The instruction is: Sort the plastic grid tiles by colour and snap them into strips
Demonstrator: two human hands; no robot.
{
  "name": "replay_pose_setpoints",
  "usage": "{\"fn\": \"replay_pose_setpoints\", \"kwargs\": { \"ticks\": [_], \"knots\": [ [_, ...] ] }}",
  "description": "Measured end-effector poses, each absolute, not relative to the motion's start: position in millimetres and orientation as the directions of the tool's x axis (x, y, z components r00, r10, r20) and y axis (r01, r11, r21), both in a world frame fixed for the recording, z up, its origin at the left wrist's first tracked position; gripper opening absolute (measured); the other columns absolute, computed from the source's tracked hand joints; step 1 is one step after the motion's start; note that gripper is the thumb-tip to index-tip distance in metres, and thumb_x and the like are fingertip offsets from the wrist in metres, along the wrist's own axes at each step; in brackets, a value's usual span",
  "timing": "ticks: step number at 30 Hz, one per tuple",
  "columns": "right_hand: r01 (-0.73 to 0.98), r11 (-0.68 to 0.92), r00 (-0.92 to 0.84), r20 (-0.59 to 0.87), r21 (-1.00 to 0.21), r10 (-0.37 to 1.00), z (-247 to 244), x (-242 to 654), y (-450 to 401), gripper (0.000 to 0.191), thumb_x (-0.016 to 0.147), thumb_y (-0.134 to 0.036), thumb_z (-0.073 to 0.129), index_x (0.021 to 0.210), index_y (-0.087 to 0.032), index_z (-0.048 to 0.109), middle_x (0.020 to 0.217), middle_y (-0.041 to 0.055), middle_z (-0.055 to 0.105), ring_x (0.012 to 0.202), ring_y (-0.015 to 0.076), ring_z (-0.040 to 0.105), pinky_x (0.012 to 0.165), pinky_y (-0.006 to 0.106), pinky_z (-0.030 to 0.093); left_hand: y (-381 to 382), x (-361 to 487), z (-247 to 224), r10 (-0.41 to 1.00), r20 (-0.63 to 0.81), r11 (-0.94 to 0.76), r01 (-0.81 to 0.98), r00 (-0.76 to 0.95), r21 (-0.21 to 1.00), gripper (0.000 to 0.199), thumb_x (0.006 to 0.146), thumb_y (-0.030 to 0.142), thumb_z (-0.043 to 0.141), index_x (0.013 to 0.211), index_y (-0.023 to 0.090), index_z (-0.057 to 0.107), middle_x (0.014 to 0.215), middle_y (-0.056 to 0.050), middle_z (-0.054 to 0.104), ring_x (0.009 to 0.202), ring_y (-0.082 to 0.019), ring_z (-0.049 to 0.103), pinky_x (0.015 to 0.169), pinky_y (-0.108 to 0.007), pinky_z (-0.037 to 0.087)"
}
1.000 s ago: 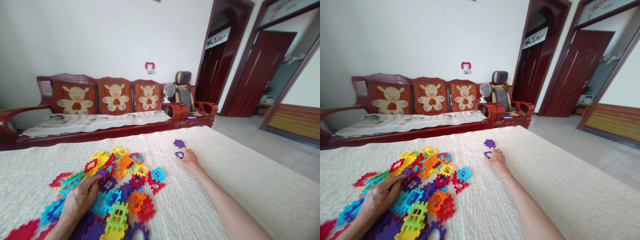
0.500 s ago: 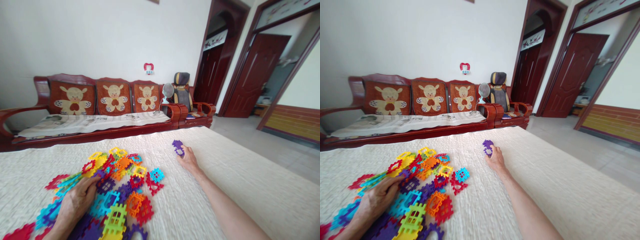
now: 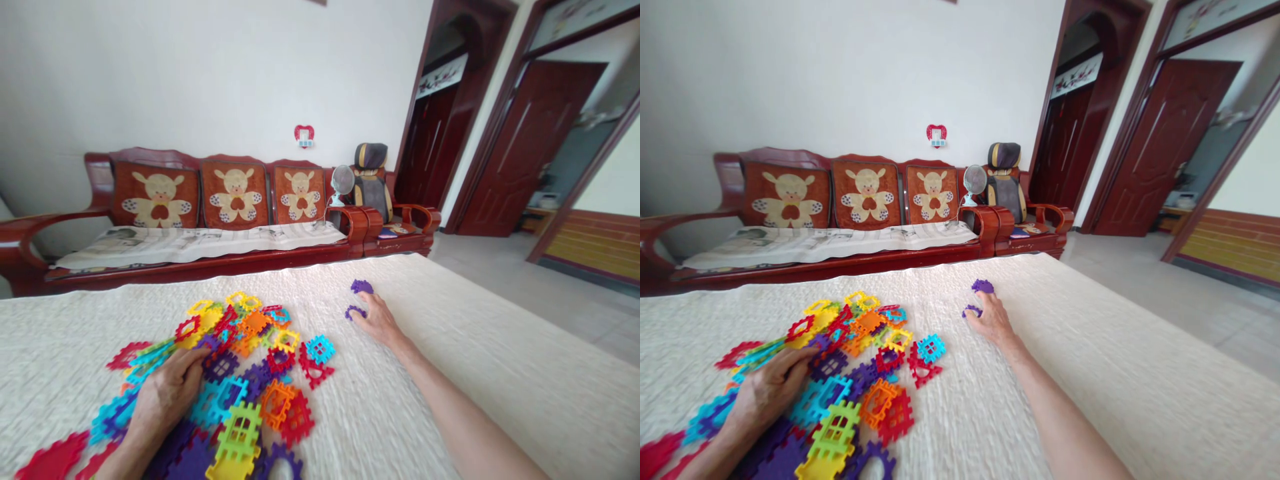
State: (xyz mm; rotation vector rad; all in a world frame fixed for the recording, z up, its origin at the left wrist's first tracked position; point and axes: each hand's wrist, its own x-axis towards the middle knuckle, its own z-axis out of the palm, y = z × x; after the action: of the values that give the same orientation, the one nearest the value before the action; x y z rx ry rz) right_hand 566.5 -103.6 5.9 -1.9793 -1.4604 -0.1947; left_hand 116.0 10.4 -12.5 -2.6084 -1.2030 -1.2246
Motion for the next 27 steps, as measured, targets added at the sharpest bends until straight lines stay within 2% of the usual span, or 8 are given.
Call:
{"fn": "replay_pose_setpoints", "kwargs": {
  "ticks": [2, 4, 8, 10, 13, 17, 21, 27],
  "knots": [
    [0.902, -0.219, 0.366, 0.389, -0.371, 0.845, 5.9, 563.8, -104.9, 0.047, 0.071, -0.030, 0.060, 0.117, -0.019, 0.057, 0.111, 0.0106, 0.061, 0.103, 0.0261, 0.056, 0.093, 0.040, 0.042, 10.7, 115.7, -13.3, 0.638, 0.661, -0.701, 0.653, 0.396, 0.286, 0.029, 0.084, 0.034, 0.046, 0.092, 0.022, 0.071, 0.081, -0.001, 0.071, 0.068, -0.014, 0.067, 0.062, -0.021, 0.053],
    [0.929, -0.148, 0.272, 0.352, -0.339, 0.896, 5.2, 564.9, -105.4, 0.041, 0.071, -0.023, 0.057, 0.112, -0.020, 0.059, 0.108, 0.0080, 0.062, 0.101, 0.0237, 0.057, 0.093, 0.037, 0.042, 10.8, 115.4, -13.6, 0.645, 0.652, -0.697, 0.656, 0.399, 0.288, 0.029, 0.085, 0.033, 0.045, 0.092, 0.022, 0.071, 0.079, -0.001, 0.070, 0.066, -0.013, 0.067, 0.060, -0.021, 0.052],
    [0.931, -0.034, 0.173, 0.355, -0.365, 0.919, 4.7, 567.3, -104.5, 0.049, 0.069, -0.013, 0.052, 0.118, -0.018, 0.056, 0.126, 0.0095, 0.055, 0.117, 0.0217, 0.050, 0.101, 0.033, 0.037, 10.9, 115.1, -14.0, 0.654, 0.645, -0.693, 0.655, 0.396, 0.301, 0.029, 0.085, 0.033, 0.045, 0.092, 0.022, 0.071, 0.080, -0.001, 0.070, 0.066, -0.013, 0.067, 0.060, -0.020, 0.052],
    [0.917, -0.128, 0.267, 0.342, -0.378, 0.901, 5.5, 563.9, -104.3, 0.053, 0.072, -0.022, 0.055, 0.125, -0.015, 0.051, 0.130, 0.0131, 0.051, 0.119, 0.0244, 0.048, 0.101, 0.036, 0.036, 10.9, 115.0, -14.5, 0.660, 0.641, -0.688, 0.658, 0.393, 0.305, 0.029, 0.085, 0.032, 0.045, 0.093, 0.022, 0.071, 0.080, -0.001, 0.070, 0.066, -0.013, 0.067, 0.060, -0.021, 0.052],
    [0.891, -0.309, 0.413, 0.312, -0.332, 0.856, 7.5, 554.5, -104.5, 0.058, 0.075, -0.041, 0.058, 0.126, -0.014, 0.050, 0.119, 0.0157, 0.054, 0.111, 0.0295, 0.052, 0.094, 0.041, 0.040, 10.4, 115.2, -15.0, 0.666, 0.635, -0.682, 0.665, 0.392, 0.304, 0.029, 0.085, 0.032, 0.045, 0.093, 0.022, 0.071, 0.080, -0.001, 0.070, 0.068, -0.014, 0.067, 0.062, -0.021, 0.052],
    [0.912, -0.325, 0.392, 0.296, -0.250, 0.871, 7.8, 546.5, -103.4, 0.042, 0.075, -0.037, 0.058, 0.110, -0.015, 0.059, 0.101, 0.0122, 0.058, 0.097, 0.0274, 0.056, 0.086, 0.038, 0.042, 7.9, 117.6, -12.7, 0.668, 0.634, -0.677, 0.671, 0.389, 0.302, 0.029, 0.085, 0.029, 0.044, 0.093, 0.021, 0.070, 0.084, -0.002, 0.071, 0.073, -0.014, 0.067, 0.066, -0.022, 0.052],
    [0.916, -0.237, 0.361, 0.411, -0.323, 0.837, 1.5, 553.3, -100.4, 0.041, 0.075, -0.033, 0.057, 0.113, -0.018, 0.057, 0.101, 0.0089, 0.058, 0.095, 0.0229, 0.057, 0.086, 0.034, 0.044, 4.8, 121.0, -9.4, 0.679, 0.626, -0.664, 0.684, 0.383, 0.302, 0.030, 0.085, 0.026, 0.042, 0.092, 0.022, 0.070, 0.082, -0.001, 0.070, 0.072, -0.014, 0.067, 0.067, -0.022, 0.052],
    [0.840, -0.211, 0.511, 0.598, -0.501, 0.617, -8.2, 588.7, -95.3, 0.051, 0.074, -0.039, 0.056, 0.120, -0.018, 0.053, 0.110, 0.0098, 0.056, 0.104, 0.0241, 0.057, 0.094, 0.038, 0.044, 6.8, 117.9, -12.8, 0.684, 0.624, -0.659, 0.687, 0.378, 0.306, 0.029, 0.085, 0.030, 0.044, 0.094, 0.023, 0.071, 0.084, -0.001, 0.071, 0.072, -0.013, 0.067, 0.065, -0.021, 0.052]
  ]
}}
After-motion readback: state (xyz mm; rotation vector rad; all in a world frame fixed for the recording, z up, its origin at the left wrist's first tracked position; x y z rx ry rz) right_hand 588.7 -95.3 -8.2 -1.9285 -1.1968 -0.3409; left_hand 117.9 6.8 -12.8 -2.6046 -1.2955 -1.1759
